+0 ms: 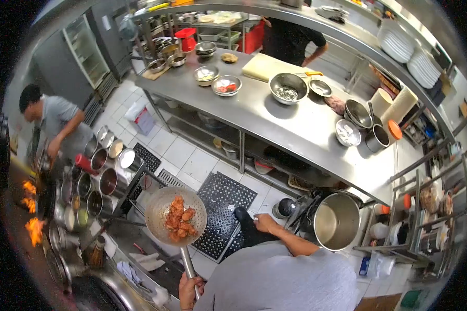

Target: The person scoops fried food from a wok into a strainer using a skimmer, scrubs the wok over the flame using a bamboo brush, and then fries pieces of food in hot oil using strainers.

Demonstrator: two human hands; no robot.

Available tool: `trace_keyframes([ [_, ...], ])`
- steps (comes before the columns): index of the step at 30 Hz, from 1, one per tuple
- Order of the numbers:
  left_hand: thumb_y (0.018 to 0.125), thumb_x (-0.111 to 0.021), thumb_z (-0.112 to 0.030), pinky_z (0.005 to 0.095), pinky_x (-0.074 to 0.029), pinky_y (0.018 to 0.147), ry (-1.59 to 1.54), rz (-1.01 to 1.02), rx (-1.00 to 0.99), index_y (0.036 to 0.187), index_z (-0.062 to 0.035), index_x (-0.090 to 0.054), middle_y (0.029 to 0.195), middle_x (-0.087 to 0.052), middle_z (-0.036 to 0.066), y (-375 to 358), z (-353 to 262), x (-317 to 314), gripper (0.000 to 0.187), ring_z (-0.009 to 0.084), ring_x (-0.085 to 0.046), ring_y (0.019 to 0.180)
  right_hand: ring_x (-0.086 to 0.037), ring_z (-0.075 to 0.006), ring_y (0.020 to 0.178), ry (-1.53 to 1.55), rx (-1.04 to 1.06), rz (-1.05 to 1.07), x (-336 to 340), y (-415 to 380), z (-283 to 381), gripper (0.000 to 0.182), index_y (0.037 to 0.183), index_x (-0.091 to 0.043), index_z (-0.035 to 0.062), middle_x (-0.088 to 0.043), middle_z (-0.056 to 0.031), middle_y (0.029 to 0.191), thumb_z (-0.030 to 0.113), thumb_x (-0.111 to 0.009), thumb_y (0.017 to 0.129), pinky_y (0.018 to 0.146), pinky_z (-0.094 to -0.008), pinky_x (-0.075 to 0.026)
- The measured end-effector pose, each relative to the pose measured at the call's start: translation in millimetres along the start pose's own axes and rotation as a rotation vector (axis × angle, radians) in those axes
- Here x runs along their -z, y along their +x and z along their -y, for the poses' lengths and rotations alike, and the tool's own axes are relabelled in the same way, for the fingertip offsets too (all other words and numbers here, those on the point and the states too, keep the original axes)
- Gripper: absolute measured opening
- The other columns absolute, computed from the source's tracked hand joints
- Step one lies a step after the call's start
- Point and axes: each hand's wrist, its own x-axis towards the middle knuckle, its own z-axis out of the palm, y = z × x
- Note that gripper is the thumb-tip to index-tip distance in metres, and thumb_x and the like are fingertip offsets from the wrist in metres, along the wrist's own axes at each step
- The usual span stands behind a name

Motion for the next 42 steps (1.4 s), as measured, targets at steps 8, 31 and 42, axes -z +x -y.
trace_keyframes([
  [8,0.073,-0.052,0.0,0.0263,-0.034,0.034,0.174,0.082,-0.017,0.088,-0.002,-0.046,0.059,-0.046,0.007,66,-75,-53,0.016,0.0157,-0.042,0.039,-0.057,-0.0393,0.082,0.101,0.013,-0.986,112,73,-6,0.034,0.117,-0.056,0.0004,-0.057,-0.0217,0.09,0.003,-0.054,0.083,0.071,-0.0433,-0.048],
  [31,0.078,-0.051,0.0,0.0277,-0.037,0.034,0.498,0.617,0.14,0.092,-0.003,-0.047,0.062,-0.045,0.005,209,-237,-366,0.015,0.0126,-0.043,0.04,-0.059,-0.0286,0.064,-0.091,-0.247,-1.321,218,147,-80,0.027,0.101,-0.065,0.0097,-0.057,-0.0092,0.079,0.002,-0.059,0.076,0.054,-0.0389,-0.048],
  [42,0.084,-0.051,-0.006,0.0259,-0.037,0.036,0.929,1.059,0.069,0.084,-0.0036,-0.047,0.067,-0.048,0.003,244,-209,-612,0.005,0.0095,-0.044,0.045,-0.054,-0.0259,0.062,-0.126,-0.443,-1.399,219,166,-74,0.018,0.092,-0.065,0.0086,-0.05,-0.0072,0.073,0.013,-0.062,0.075,0.053,-0.0375,-0.045],
])
